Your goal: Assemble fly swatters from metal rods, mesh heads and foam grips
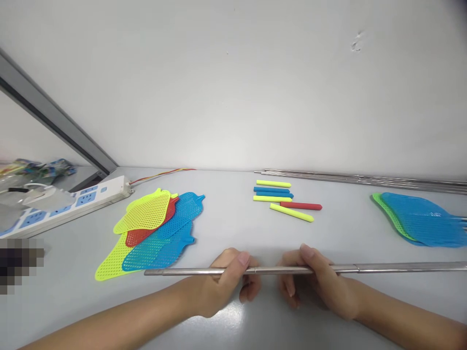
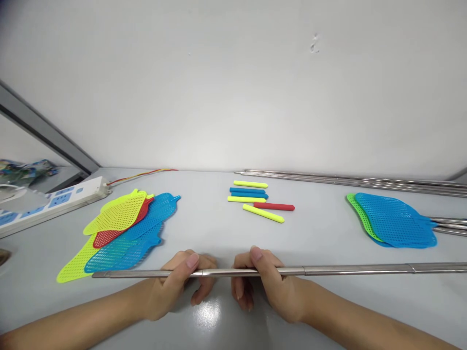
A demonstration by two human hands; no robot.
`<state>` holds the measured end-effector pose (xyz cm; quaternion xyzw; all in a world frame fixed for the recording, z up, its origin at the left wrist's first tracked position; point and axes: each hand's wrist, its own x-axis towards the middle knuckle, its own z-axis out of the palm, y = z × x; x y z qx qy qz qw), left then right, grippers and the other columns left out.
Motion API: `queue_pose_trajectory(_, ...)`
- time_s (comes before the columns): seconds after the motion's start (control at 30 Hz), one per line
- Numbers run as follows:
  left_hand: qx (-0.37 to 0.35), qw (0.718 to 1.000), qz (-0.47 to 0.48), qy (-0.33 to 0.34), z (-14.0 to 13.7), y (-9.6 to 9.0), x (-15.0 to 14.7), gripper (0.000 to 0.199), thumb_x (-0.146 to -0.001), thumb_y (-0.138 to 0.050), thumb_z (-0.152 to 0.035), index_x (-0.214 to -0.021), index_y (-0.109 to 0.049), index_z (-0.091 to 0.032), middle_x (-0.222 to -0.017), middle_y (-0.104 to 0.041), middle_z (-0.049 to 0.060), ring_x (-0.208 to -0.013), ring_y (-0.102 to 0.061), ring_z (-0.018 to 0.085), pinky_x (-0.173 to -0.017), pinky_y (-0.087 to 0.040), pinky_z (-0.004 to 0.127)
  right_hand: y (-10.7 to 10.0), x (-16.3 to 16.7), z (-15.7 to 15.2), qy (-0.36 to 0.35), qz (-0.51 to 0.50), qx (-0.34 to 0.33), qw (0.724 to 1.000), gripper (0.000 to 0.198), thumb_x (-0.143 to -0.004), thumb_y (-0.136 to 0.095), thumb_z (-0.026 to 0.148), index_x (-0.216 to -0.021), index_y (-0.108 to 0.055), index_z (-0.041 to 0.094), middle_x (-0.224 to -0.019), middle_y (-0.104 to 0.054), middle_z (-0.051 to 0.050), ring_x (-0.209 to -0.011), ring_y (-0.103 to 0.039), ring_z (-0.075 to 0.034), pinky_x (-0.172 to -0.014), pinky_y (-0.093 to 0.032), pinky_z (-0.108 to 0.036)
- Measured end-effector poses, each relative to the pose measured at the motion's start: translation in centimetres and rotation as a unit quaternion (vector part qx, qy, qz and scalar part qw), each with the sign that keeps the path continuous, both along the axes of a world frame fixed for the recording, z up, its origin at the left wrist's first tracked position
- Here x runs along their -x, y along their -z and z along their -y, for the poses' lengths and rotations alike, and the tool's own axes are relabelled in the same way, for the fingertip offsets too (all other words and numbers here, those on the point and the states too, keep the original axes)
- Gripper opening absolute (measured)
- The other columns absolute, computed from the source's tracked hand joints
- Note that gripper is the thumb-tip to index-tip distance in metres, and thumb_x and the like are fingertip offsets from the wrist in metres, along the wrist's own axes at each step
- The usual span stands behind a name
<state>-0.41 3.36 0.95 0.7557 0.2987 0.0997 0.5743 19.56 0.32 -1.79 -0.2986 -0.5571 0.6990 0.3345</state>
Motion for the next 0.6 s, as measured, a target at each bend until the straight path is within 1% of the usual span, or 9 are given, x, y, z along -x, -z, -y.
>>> queue_pose_trajectory(0.17, 0.014, 0.999, -0.033, -0.034, 0.4, 0.7, 0.3, 0.059, -0.085, -0.003, -0.047, -0.053, -0.043, -0.015, -0.053, -0.042, 0.001, -0.058, -0.043, 0.012, -0.063, -0.038, 0.023, -0.1, 0.0, -0.1, -0.008, 0.006, -0.001, 1.0, 0.059, -0.085, -0.006, 0.048, -0.063, -0.049, 0.014, -0.056, -0.048, -0.004, -0.052, -0.045, -0.013, -0.057, -0.038, -0.029)
queue_pose_trajectory(0.23, 0.03, 0.998, -0.047, -0.037, 0.5, 1.1, 0.5, 0.058, -0.085, -0.005, -0.047, -0.052, -0.041, -0.016, -0.053, -0.041, 0.0, -0.057, -0.042, 0.011, -0.063, -0.037, 0.022, -0.1, 0.0, 0.0, -0.009, 0.011, -0.003, 1.0, 0.06, -0.085, -0.005, 0.048, -0.064, -0.049, 0.014, -0.056, -0.048, -0.004, -0.053, -0.045, -0.014, -0.058, -0.038, -0.029)
queue_pose_trajectory(0.33, 0.034, 0.998, -0.042, -0.041, 0.6, 1.5, 0.5, 0.057, -0.085, -0.005, -0.047, -0.051, -0.039, -0.016, -0.052, -0.039, -0.001, -0.056, -0.042, 0.01, -0.063, -0.037, 0.021, -0.1, -0.1, 0.0, -0.01, 0.01, -0.003, 1.0, 0.06, -0.085, -0.005, 0.048, -0.064, -0.048, 0.014, -0.056, -0.048, -0.004, -0.053, -0.045, -0.014, -0.058, -0.038, -0.029)
queue_pose_trajectory(0.47, 0.034, 0.998, -0.031, -0.032, 0.5, 1.5, 0.3, 0.058, -0.085, -0.005, -0.048, -0.049, -0.038, -0.016, -0.05, -0.038, 0.0, -0.056, -0.041, 0.011, -0.061, -0.037, 0.021, 0.0, -0.1, 0.1, -0.01, 0.017, -0.001, 1.0, 0.06, -0.085, -0.003, 0.048, -0.063, -0.048, 0.014, -0.056, -0.048, -0.004, -0.052, -0.045, -0.014, -0.057, -0.038, -0.029)
queue_pose_trajectory(0.6, 0.032, 0.999, -0.028, -0.03, 0.4, 1.3, 0.1, 0.057, -0.084, -0.006, -0.048, -0.048, -0.037, -0.016, -0.049, -0.037, 0.0, -0.055, -0.04, 0.011, -0.058, -0.037, 0.021, -0.1, -0.1, 0.1, -0.015, 0.036, -0.015, 0.999, 0.061, -0.085, -0.003, 0.049, -0.064, -0.048, 0.014, -0.057, -0.048, -0.004, -0.053, -0.045, -0.014, -0.058, -0.038, -0.029)
